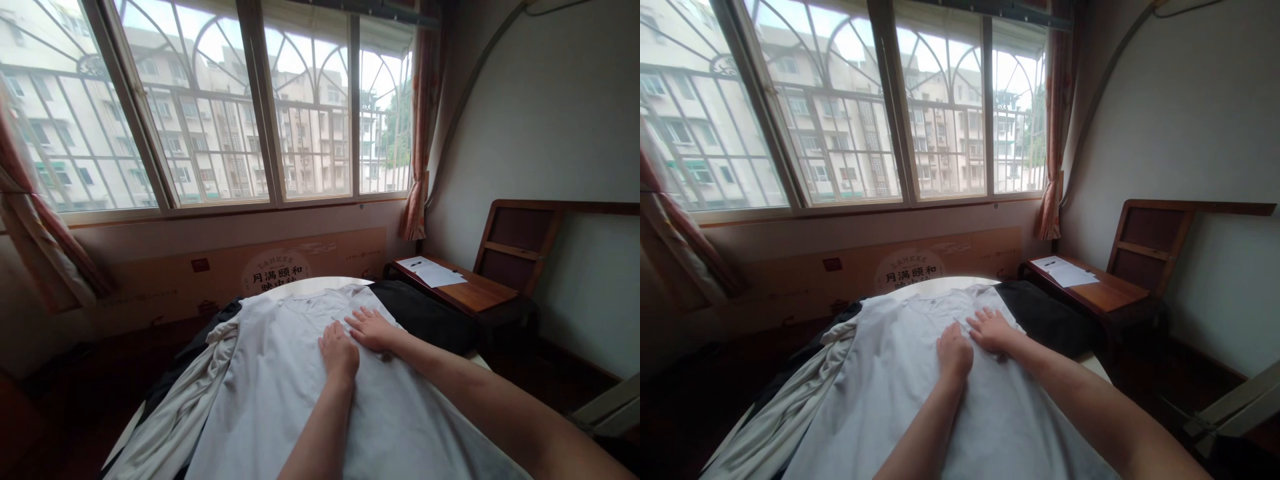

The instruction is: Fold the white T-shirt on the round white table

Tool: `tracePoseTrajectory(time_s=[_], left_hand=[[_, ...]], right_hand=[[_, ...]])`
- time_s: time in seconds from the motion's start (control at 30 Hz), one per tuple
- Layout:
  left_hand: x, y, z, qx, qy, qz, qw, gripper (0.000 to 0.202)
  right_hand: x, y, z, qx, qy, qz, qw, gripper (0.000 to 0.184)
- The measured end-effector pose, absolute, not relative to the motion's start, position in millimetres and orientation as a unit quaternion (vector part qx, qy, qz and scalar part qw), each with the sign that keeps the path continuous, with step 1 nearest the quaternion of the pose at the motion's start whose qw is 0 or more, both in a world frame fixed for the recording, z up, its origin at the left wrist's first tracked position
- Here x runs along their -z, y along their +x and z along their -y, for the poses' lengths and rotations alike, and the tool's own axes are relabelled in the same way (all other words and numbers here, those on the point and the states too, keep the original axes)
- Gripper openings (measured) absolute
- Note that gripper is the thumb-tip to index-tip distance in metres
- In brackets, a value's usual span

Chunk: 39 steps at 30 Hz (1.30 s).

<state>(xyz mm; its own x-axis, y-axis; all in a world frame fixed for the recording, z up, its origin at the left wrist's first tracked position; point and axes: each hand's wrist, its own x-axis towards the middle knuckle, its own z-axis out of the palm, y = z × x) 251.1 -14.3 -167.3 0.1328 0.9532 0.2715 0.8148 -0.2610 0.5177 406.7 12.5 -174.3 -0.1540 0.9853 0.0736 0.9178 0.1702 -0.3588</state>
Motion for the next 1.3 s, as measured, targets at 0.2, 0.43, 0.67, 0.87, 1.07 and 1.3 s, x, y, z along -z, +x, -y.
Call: tracePoseTrajectory(time_s=[0.2, 0.43, 0.67, 0.87, 1.07, 1.3], left_hand=[[161.6, 235.8, -4.7, -0.509, 0.584, -0.589, 0.232, 0.049], [161.1, 220.9, -13.4, -0.545, 0.537, -0.603, 0.227, 0.053], [161.5, 218.7, -12.7, -0.56, 0.538, -0.592, 0.215, 0.052], [114.2, 216.3, -2.0, -0.619, 0.547, -0.537, 0.171, 0.042], [28.7, 180.4, -31.1, -0.501, 0.658, -0.561, 0.027, 0.037], [15.4, 52.3, -68.7, -0.345, 0.572, -0.744, -0.025, 0.032]], right_hand=[[161.0, 377.3, -39.5, -0.208, -0.703, 0.624, 0.27, 0.047], [167.3, 329.1, -62.6, -0.245, -0.636, 0.536, 0.499, 0.068], [189.3, 330.9, -58.3, -0.372, -0.544, 0.503, 0.559, 0.068], [183.6, 342.4, -58.4, -0.458, -0.479, 0.444, 0.603, 0.066], [183.8, 347.3, -54.6, -0.513, -0.41, 0.327, 0.679, 0.06], [175.5, 342.9, -49.0, -0.568, -0.303, 0.144, 0.751, 0.04]])
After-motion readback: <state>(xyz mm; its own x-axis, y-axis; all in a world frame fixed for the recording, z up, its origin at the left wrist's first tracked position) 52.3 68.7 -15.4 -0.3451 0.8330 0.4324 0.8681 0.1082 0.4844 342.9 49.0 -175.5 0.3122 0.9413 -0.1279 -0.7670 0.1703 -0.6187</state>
